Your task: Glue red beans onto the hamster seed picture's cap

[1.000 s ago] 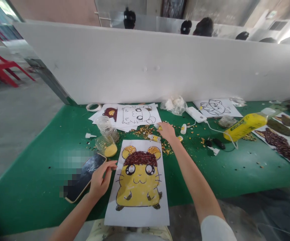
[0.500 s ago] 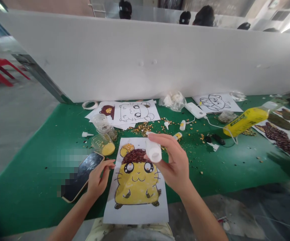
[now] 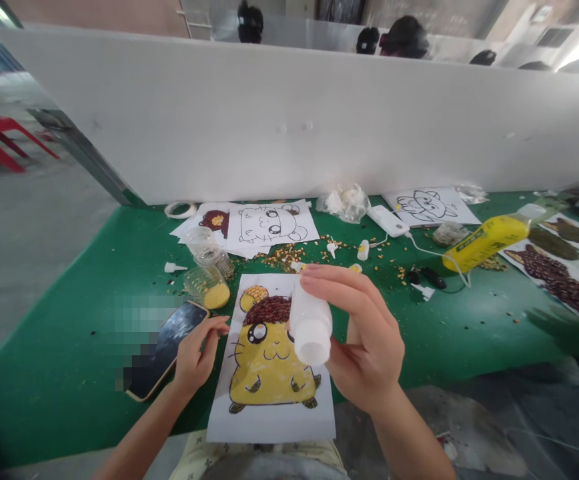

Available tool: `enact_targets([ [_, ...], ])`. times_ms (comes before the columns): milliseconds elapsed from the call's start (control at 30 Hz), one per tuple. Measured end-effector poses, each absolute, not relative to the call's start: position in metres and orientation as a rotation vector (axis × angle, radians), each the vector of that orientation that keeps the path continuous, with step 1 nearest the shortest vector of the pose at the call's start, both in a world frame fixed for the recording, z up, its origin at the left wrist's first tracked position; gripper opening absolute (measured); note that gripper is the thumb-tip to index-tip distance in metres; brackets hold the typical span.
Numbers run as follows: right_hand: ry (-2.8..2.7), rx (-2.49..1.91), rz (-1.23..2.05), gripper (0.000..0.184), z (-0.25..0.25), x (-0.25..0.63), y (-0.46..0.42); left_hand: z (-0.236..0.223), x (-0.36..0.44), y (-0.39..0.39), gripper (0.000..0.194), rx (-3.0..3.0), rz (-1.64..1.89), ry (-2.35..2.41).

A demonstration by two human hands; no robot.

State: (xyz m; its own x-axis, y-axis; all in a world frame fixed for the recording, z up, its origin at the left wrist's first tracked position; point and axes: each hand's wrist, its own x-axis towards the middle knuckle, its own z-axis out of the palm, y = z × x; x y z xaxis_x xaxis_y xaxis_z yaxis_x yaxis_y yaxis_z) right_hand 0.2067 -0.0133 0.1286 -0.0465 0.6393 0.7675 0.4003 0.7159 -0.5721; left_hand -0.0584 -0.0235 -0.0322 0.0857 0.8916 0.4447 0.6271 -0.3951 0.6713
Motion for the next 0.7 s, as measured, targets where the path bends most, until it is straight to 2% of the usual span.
enact_targets([
  [233, -1.756, -0.898, 0.144, 0.053, 0.135, 0.211, -0.013, -0.033, -0.059, -0.024, 0.023, 2.058, 1.213, 1.507],
  [467, -2.341, -1.463, 0.639, 0.031, 0.107, 0.216, 0.007, -0.032, -0.059, -0.025, 0.024, 2.041, 1.220, 1.497],
  [600, -2.336, -1.580, 0.635, 0.021, 0.078, 0.214, 0.017, -0.028, -0.056, -0.026, 0.020, 1.914, 1.208, 1.467],
  [700, -2.288, -1.524, 0.678, 0.018, 0.069, 0.213, 0.021, -0.020, -0.046, -0.023, 0.017, 1.508, 1.220, 1.392],
])
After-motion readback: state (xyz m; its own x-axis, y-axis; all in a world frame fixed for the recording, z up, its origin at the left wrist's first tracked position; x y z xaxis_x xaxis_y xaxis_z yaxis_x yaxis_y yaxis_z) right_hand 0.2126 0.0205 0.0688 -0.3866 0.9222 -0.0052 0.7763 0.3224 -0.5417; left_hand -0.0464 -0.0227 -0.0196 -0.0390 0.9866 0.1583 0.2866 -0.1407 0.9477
